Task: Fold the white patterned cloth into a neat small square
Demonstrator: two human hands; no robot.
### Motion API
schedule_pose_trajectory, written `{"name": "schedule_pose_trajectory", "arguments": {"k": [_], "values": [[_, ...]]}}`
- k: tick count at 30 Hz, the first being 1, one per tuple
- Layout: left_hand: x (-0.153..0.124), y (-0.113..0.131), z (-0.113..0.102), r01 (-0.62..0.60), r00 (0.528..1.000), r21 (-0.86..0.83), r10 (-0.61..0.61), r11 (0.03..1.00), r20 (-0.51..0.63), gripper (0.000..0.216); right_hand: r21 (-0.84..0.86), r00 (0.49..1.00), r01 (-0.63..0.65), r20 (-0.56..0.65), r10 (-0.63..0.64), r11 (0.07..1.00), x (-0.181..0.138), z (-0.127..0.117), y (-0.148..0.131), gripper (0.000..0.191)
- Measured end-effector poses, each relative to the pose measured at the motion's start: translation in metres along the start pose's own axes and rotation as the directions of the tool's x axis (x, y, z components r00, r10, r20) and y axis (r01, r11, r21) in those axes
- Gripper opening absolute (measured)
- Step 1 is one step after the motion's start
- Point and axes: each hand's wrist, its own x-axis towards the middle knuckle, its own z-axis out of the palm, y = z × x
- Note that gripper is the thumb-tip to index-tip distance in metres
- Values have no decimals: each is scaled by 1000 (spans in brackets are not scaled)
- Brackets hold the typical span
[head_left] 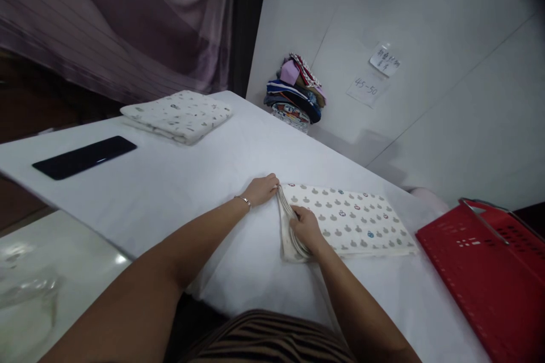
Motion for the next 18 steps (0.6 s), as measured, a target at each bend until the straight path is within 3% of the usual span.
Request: {"name": "schedule_pose_trajectory", "arguments": {"k": [4, 8, 18], "values": [[1, 0, 1, 10, 999, -48, -12, 999, -38, 33, -3, 1000, -5, -2, 5, 1000, 0, 0, -1, 46], [1, 1, -3, -60, 998, -74, 63, 995, 31, 50, -10, 1000, 20, 5, -20, 1000, 0, -1, -1, 44], [4, 7, -7, -64, 996, -139, 73, 988, 58, 38, -87, 1000, 1, 4, -1, 996, -1, -1, -5, 43]]}}
